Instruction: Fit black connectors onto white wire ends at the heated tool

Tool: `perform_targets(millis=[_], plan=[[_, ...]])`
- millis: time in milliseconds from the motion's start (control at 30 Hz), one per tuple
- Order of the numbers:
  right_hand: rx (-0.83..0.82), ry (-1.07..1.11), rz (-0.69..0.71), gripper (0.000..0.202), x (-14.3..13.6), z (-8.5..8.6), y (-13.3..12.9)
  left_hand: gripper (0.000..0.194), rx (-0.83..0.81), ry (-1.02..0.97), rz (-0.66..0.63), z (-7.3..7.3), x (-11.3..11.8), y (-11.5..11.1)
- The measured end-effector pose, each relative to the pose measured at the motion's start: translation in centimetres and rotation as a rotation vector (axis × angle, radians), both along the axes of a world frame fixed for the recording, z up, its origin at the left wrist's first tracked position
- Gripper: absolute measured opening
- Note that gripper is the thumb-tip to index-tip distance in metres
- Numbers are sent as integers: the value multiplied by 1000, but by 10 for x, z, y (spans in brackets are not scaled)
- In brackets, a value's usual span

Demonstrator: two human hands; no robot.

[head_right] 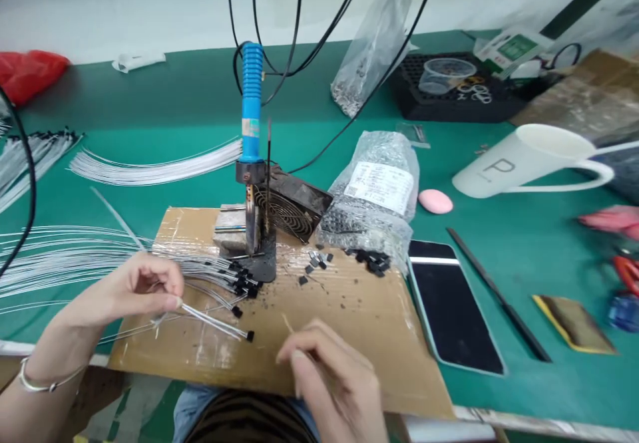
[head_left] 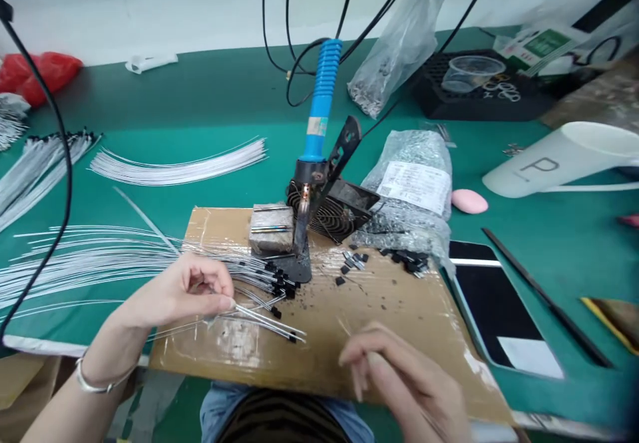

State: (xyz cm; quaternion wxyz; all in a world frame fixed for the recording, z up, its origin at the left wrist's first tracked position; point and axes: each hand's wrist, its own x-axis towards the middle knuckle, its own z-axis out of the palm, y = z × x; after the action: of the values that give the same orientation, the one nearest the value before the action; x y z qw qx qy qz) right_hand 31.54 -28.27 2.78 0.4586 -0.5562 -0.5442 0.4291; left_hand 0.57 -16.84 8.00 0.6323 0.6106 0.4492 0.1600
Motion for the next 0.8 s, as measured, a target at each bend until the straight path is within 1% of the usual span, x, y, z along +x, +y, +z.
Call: perform_targets(millis=[67, 133, 200, 300, 400, 500, 567, 633, 700, 800], plan=[[-32, 52, 48, 49, -17, 4, 6, 18, -19, -10, 14, -13, 8, -5], [-42, 55, 89, 48, -28, 7, 10, 19, -20, 1, 16, -18, 12, -9], [-35, 24, 117, 41, -33, 9, 14, 20, -13, 19, 14, -18, 12, -12], [14, -40, 133, 33, -34, 9, 18, 21, 15, 51, 0, -13, 10, -14], [102, -87, 171, 31, -33, 9, 21, 21, 89, 160, -3, -9, 14, -20], [165, -143, 222, 27, -34, 5, 23, 18, 193, 290, -2, -9, 30, -34], [198, -168, 233, 25, -35, 2, 24, 20, 235, 323, -16, -13, 44, -46], [220, -175, 221, 24, -36, 0, 24, 18, 275, 310, 2, -19, 58, -56], [223, -167, 203, 24, -36, -2, 24, 21, 287, 292, 41, -27, 68, -63], [202, -141, 186, 25, -35, -4, 23, 26, 236, 249, 89, -37, 76, -66]])
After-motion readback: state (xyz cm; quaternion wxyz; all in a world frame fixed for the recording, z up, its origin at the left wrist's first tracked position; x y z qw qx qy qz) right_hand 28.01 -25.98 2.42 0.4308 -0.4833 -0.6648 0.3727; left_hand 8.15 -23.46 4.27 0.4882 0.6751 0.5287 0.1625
